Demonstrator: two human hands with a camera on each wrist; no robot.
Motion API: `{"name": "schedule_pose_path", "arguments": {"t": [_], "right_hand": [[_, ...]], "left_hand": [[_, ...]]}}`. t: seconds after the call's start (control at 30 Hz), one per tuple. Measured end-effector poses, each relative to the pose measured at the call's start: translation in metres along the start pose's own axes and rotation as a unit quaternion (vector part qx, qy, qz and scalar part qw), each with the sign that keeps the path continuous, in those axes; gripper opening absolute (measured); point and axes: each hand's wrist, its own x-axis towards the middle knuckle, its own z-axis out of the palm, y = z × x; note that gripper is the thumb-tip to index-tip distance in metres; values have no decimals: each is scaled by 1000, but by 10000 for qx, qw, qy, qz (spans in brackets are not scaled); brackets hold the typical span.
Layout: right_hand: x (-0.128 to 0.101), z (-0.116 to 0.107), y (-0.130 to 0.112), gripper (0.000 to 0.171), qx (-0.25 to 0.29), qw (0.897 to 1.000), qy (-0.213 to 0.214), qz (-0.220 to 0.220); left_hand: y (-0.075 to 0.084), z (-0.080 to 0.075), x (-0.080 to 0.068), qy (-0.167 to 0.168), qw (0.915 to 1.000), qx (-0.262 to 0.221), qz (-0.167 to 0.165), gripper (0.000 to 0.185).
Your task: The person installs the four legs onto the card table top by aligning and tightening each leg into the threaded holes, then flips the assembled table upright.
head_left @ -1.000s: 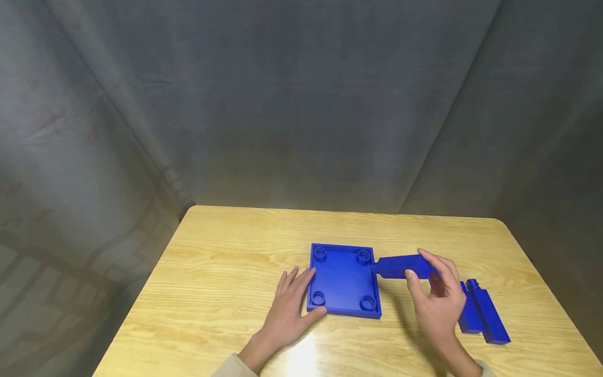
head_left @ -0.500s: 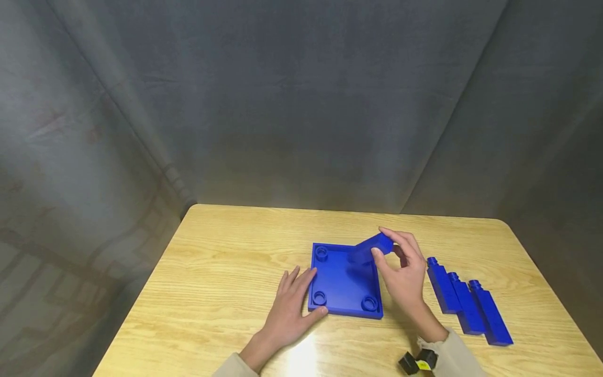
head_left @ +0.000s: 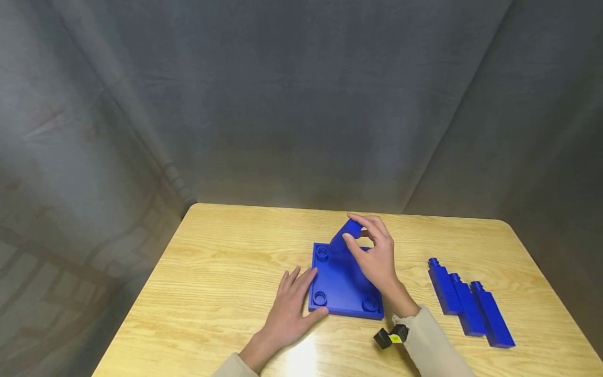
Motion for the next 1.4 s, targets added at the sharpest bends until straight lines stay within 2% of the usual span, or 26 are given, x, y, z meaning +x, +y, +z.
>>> {"name": "schedule_pose_path", "arguments": {"t": [0.43,0.73,1.0,1.13,1.4], "right_hand": [[10,22,11,46,-589,9960,-665,-48],[3,28,16,45,-830,9918,-971,90],[3,31,15,53,-723,9884,-1263,430],[4,30,14,49,-698,9872,-1308,594],[5,25,15,45,-658,9848,-1495,584]], "left_hand": [[2,-1,0,-43,10000,-7,23,91],[1,-1,-1,-95,9999,73,68,91],[3,-1,-1,-157,9999,1,-2,91],[4,-1,-2,-168,9999,-24,-4,91],[4,-3,0,-99,9999,15,73,91]]}}
